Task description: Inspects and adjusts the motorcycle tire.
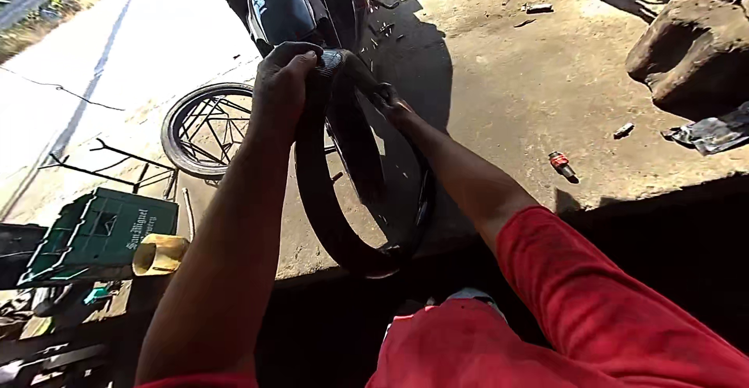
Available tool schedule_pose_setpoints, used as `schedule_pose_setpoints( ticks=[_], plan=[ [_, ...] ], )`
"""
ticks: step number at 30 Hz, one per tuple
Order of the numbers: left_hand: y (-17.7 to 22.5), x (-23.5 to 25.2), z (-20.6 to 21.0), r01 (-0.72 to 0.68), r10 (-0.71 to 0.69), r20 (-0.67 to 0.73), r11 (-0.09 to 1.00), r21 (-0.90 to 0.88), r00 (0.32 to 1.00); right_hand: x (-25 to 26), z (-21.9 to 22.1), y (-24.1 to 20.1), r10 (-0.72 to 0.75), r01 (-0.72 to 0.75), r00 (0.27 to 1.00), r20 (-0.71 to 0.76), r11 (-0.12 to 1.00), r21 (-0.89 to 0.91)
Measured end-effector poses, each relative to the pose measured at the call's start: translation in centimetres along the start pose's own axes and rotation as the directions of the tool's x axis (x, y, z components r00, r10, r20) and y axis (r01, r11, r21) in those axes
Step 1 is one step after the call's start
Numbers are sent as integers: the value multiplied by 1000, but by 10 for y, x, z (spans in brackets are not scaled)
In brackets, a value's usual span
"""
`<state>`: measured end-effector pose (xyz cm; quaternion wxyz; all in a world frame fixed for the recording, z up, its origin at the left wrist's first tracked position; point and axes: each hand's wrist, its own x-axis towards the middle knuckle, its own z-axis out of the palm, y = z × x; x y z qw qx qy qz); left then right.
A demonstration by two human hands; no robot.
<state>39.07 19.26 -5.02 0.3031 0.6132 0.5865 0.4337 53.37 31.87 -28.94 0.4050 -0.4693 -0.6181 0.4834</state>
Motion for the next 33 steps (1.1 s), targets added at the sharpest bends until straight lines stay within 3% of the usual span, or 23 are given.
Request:
schedule_pose_setpoints(
  ticks=[3,7,11,13,15,18,20,22,25,28,33],
  plan=[
    [1,-3,13,48,-47,61,999,-18,997,9,26,11,17,-14,1000,-23,996,90],
    [-11,-4,30,94,-96,52,995,38,994,21,46,25,8,-9,999,-49,999,-38],
    [-26,3,41,32,-63,105,961,274,992,34,58,35,-4,4,1000,-29,1000,15],
    [-32,9,46,-90,-25,206,843,531,978,38,60,38,-12,13,1000,-12,997,75],
    [-37,13,56,-270,1,344,622,735,939,37,65,50,-38,39,999,-26,997,70],
    [-55,11,74,-431,18,448,312,847,894,19,70,59,-120,114,987,-107,992,-61],
    [-68,6,80,-441,28,444,189,877,896,11,68,52,34,-38,999,-38,992,-119],
    [-75,0,80,-418,6,420,131,899,907,13,71,55,153,-155,988,-27,986,-63],
    [-81,-3,67,-385,47,382,152,910,923,21,80,65,165,-161,974,-156,986,40],
    [-88,-8,48,-340,112,323,220,914,940,32,87,73,78,-83,942,-328,997,-2],
    [-108,-15,27,-371,297,289,278,886,910,58,84,72,-48,51,953,-300,999,1]
  ],
)
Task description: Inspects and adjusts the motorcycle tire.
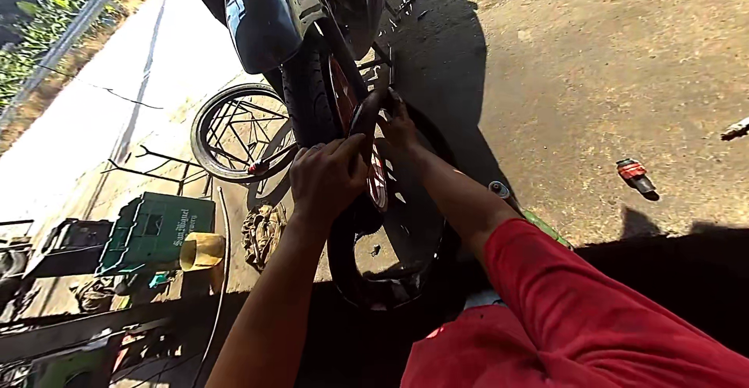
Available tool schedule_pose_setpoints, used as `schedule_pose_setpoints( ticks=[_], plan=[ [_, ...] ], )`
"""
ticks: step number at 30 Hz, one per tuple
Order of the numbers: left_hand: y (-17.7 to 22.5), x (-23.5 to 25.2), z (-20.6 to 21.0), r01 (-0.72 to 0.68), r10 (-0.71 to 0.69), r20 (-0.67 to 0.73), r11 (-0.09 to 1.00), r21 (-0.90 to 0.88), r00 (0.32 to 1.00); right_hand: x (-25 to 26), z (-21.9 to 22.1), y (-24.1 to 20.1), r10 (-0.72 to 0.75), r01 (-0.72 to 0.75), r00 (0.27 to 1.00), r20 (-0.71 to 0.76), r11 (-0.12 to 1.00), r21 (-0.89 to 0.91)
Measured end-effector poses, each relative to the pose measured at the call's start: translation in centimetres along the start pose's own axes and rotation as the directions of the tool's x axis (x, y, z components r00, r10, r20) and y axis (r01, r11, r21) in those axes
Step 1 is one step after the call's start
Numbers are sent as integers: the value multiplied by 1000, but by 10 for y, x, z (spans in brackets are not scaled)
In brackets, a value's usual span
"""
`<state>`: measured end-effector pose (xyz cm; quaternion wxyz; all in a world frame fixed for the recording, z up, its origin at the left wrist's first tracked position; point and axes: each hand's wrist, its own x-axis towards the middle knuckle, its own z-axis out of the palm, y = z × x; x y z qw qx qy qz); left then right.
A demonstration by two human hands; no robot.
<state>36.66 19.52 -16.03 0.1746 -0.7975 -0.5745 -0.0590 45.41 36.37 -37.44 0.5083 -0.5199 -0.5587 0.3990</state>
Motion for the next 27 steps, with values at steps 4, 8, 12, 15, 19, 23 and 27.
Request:
schedule_pose_setpoints(
  ticks=[4,8,12,15,19,23,27],
  plan=[
    [3,-10,4,10,-11,-30,999,-34,999,-3,-11,-7,39,-11,989,145,981,-192],
    [5,-17,1,53,-56,-42,996,-77,998,-19,-16,-9,29,43,976,216,946,-321],
    [1,-24,-4,129,-139,-51,978,-161,989,-19,-7,-11,-9,124,931,366,949,-291],
    [-3,-24,-9,180,-195,-46,956,-232,980,-13,1,-6,-8,37,901,435,998,-59],
    [-3,-19,-9,215,-235,-48,940,-265,971,-9,8,9,69,-323,909,412,740,590],
    [-3,-9,-16,335,-358,12,862,-380,934,-11,10,-1,-97,-258,868,487,749,610],
    [-1,-7,-27,454,-467,96,757,-470,879,1,16,-1,-120,-152,814,569,901,406]
  ],
)
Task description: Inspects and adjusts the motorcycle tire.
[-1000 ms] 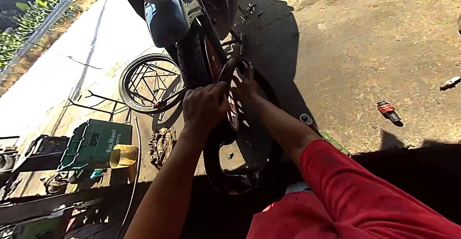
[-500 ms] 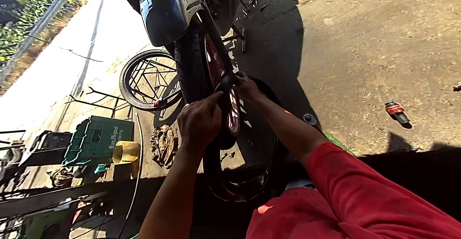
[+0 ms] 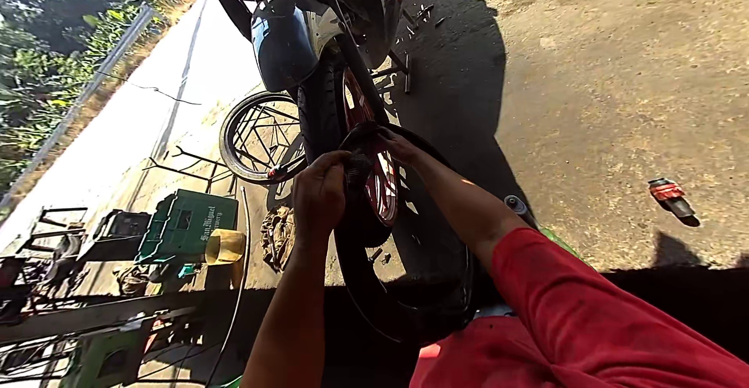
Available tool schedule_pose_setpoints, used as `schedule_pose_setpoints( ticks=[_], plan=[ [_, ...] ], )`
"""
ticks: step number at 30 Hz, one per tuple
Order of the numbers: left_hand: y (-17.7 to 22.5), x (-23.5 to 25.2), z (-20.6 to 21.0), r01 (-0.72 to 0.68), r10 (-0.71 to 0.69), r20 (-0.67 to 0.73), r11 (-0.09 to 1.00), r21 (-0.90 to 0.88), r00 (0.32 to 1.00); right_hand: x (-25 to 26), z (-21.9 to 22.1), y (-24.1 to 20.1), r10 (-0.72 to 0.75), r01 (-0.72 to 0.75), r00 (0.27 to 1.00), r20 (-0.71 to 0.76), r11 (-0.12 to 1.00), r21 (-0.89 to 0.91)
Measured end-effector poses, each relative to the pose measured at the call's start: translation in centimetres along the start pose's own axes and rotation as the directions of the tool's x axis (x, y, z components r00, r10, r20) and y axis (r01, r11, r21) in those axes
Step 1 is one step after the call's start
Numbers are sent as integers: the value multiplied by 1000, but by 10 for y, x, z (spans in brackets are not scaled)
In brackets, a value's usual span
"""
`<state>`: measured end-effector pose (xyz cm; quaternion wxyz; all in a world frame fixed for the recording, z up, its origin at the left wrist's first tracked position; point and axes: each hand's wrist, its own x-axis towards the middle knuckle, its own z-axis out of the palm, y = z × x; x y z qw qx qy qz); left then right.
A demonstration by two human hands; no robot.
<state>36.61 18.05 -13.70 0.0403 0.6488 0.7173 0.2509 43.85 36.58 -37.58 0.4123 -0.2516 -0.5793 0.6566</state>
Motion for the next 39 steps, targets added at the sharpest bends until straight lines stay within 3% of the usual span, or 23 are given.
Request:
schedule_pose_setpoints(
  ticks=[2,4,10,13,16,18,22,25,27,30,34,39],
  plan=[
    [3,-4,-1,50,-49,8,997,-56,999,10,-3,0,81,-81,997,-19,997,16],
    [4,-8,1,80,-80,8,992,-97,997,18,-7,-3,177,-166,983,-48,970,177],
    [9,7,3,35,-37,-12,992,-122,999,41,-8,1,140,71,946,-291,789,610],
    [8,27,-1,-49,40,-43,974,-220,998,29,2,-18,300,-45,832,-467,876,481],
    [8,49,-6,-64,53,-46,952,-298,998,3,6,-44,209,-86,729,-651,973,215],
    [7,60,-14,-59,60,-9,943,-329,998,-16,14,-72,50,2,771,-634,997,81],
    [-6,77,-29,-48,63,25,917,-396,998,-31,31,-127,-112,116,946,-305,993,-6],
    [-4,67,-31,-68,67,-16,994,-89,998,-22,32,-140,-170,167,958,-233,985,-31],
    [-1,37,-14,-94,108,-94,985,147,990,-18,35,-138,-223,225,951,-216,974,-13],
    [1,-18,19,13,34,-151,953,302,988,-17,44,-136,-227,248,946,-229,967,65],
    [-19,-52,9,162,-154,-142,985,50,978,-17,51,-137,-208,223,944,-256,974,29],
    [-35,7,-51,175,-179,-86,983,-55,980,-4,58,-148,-174,215,922,-347,973,83]
  ],
)
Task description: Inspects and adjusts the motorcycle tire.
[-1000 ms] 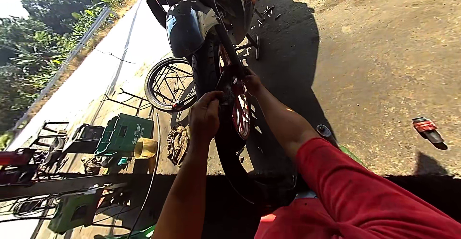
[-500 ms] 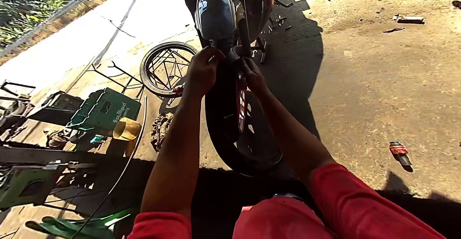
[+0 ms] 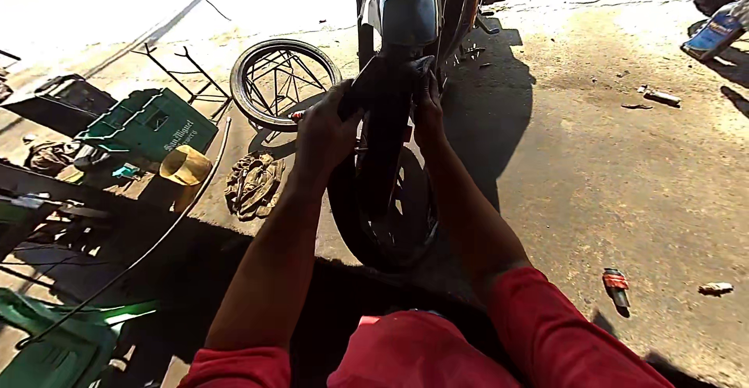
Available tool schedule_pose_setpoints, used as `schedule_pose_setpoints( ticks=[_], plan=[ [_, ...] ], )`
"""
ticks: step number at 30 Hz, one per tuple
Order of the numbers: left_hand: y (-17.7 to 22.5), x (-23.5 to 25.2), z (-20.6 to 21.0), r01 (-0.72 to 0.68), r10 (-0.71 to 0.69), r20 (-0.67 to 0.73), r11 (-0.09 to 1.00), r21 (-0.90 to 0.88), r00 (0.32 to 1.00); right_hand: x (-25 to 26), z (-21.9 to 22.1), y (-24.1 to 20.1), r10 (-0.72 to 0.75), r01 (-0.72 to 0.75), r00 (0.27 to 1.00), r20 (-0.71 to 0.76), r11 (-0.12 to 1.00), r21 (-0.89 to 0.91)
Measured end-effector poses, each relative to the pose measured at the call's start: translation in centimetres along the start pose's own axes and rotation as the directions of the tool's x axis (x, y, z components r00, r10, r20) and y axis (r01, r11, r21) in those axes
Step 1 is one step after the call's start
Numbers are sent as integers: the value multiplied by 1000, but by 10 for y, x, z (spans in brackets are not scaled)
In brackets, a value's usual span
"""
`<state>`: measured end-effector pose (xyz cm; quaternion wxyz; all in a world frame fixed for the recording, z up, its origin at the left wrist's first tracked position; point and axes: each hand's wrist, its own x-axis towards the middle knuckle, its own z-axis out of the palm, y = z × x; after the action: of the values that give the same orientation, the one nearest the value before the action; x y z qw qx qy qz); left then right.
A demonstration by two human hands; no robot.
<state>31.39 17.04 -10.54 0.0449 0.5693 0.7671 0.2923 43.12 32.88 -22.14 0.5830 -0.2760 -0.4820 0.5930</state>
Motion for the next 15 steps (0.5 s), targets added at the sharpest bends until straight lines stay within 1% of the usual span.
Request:
schedule_pose_setpoints(
  ticks=[2,4,6,8,10,13,15],
  plan=[
    [5,34,-15,53,-46,81,995,-85,996,17,3,-6,18,-17,999,-28,998,55],
    [11,61,-21,99,-73,143,978,-184,987,33,2,-13,36,-34,997,-69,999,23],
    [12,84,-21,90,-71,148,988,-123,986,46,-4,-20,28,-30,996,-86,999,-27],
    [14,96,-15,63,-59,114,997,-33,992,54,-10,-26,16,-22,998,-61,995,-92],
    [21,98,-12,54,-56,89,998,21,994,58,-18,-29,58,-58,998,-5,990,-128],
    [29,100,-8,36,-36,15,999,-5,999,61,-25,-32,160,-156,984,84,986,-51],
    [27,103,-4,34,-34,-42,999,-14,999,63,-27,-32,187,-193,972,140,981,30]
  ],
)
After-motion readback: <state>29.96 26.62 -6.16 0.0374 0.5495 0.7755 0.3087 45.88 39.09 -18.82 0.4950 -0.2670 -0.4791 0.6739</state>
